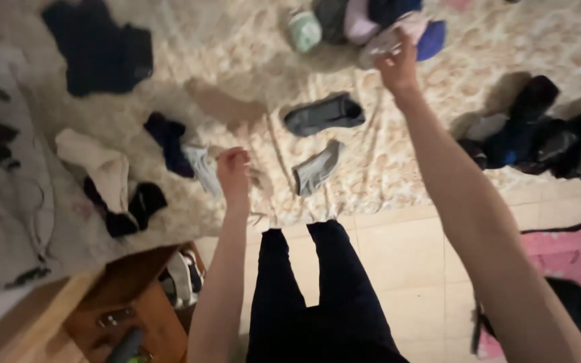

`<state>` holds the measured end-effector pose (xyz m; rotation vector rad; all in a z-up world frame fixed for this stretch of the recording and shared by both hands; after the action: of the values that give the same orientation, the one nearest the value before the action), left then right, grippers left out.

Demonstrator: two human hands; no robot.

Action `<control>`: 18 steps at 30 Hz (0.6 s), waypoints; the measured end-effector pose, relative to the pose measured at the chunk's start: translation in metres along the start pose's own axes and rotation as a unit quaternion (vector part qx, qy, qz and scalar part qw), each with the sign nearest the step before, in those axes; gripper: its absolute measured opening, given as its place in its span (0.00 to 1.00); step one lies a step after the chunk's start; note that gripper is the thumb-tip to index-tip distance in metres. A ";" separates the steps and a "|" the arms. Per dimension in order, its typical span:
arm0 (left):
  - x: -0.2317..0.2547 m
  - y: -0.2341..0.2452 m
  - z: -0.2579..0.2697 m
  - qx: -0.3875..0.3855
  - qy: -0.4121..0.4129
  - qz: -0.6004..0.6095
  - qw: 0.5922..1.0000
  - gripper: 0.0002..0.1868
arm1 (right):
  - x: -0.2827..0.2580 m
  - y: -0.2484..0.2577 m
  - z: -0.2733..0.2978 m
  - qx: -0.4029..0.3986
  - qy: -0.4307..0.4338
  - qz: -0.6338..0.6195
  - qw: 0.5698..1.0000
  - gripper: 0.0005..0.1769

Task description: Pairing and folding socks on a bed and organizing them onto a stack.

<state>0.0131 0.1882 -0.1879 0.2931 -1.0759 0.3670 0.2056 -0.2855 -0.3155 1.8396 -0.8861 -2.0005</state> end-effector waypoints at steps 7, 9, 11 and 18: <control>-0.164 0.165 -0.022 0.294 0.050 -0.298 0.907 0.17 | -0.107 0.055 0.054 0.058 0.020 -0.052 0.997 0.45; -0.178 0.181 -0.020 0.337 0.085 -0.405 0.846 0.33 | -0.119 0.056 0.085 0.033 0.036 0.046 0.998 0.31; -0.189 0.177 -0.026 0.320 0.102 -0.387 0.859 0.35 | -0.135 0.035 0.114 -0.049 -0.018 -0.010 0.999 0.24; -0.140 0.133 -0.047 0.098 -0.029 -0.173 0.980 0.28 | -0.182 -0.054 0.253 -0.312 -0.178 -0.176 0.916 0.19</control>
<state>-0.0661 0.3067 -0.3268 0.6607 -1.0240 0.1509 -0.0025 -0.0748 -0.2028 1.3502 0.0641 -2.4952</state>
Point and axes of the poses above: each hand's wrist, its own z-axis away from the middle knuckle, its own y-axis out of the back of the hand, x = y × z, the point moved 7 cm from there along -z, towards the middle knuckle, and after that the axes turned 4 degrees about x, right-handed, at the moved point
